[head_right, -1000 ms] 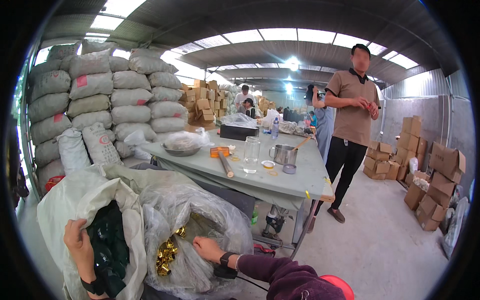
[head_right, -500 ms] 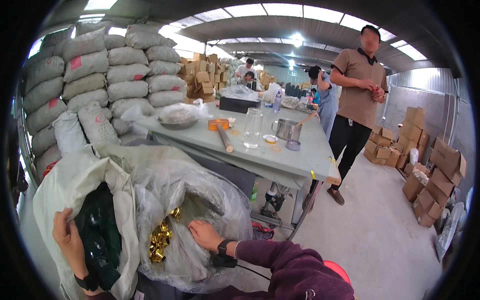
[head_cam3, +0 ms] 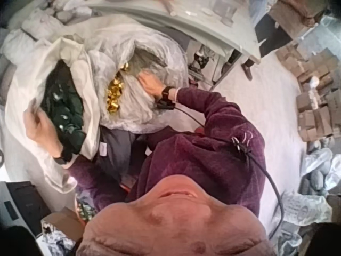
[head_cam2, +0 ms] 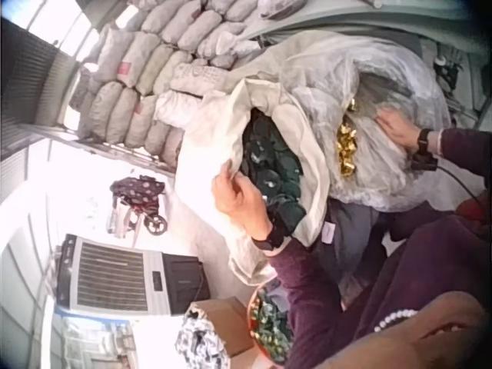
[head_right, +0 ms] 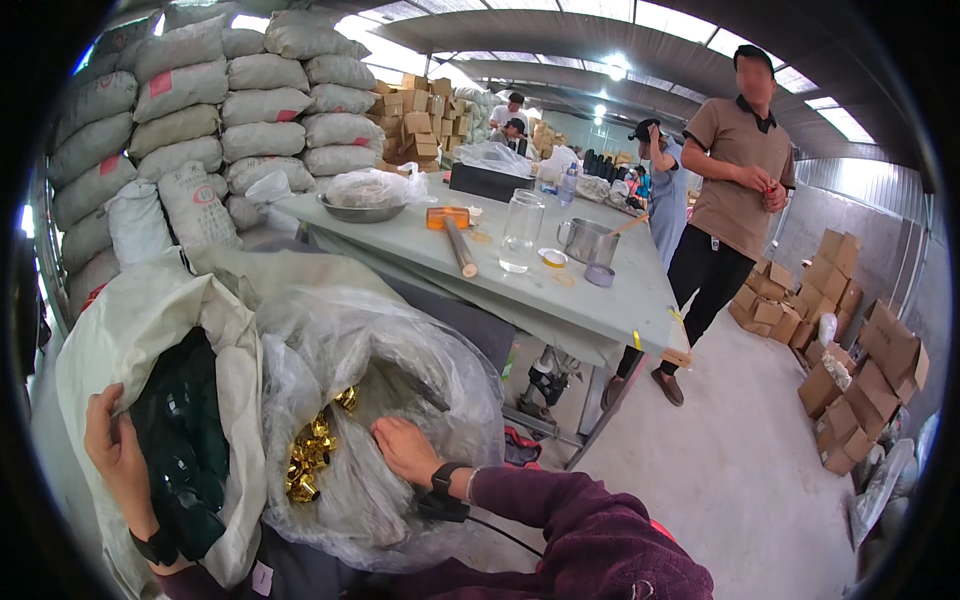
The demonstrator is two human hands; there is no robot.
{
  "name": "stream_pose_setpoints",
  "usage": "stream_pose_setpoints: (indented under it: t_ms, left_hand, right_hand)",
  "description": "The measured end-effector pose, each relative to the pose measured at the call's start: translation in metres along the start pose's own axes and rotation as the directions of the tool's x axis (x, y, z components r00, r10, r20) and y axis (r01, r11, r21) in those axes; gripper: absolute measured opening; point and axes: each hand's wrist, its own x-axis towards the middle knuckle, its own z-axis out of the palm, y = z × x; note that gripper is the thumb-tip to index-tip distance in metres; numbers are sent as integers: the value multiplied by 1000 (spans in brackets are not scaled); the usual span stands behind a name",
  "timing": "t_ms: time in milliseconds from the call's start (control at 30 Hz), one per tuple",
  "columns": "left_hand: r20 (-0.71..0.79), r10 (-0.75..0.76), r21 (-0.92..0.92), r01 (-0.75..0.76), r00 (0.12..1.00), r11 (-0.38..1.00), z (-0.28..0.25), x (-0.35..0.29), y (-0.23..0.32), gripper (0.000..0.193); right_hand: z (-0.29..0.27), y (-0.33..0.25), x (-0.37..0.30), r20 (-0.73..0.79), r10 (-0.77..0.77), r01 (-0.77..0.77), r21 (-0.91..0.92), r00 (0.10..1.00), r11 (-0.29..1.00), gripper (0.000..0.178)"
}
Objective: The recorder is assembling small gold-colored components onto green plastic bases in a workshop environment.
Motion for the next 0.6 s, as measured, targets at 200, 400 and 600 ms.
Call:
stream_pose_setpoints:
  t_ms: [200,400,600]
  left_hand:
    - [-53,-35,64,39,998,997,5,-2,-4,37]
    - [-110,1,257,27,994,966,2,-4,-15,37]
    - [-128,136,557,-42,982,830,-3,-1,-34,32]
  right_hand:
    - [-3,2,1,-1,22,-22,-7,1000,1000,14]
    - [2,-1,2,-37,-21,20,-32,999,999,15]
    - [0,0,1,-4,1,-1,-17,1000,1000,15]
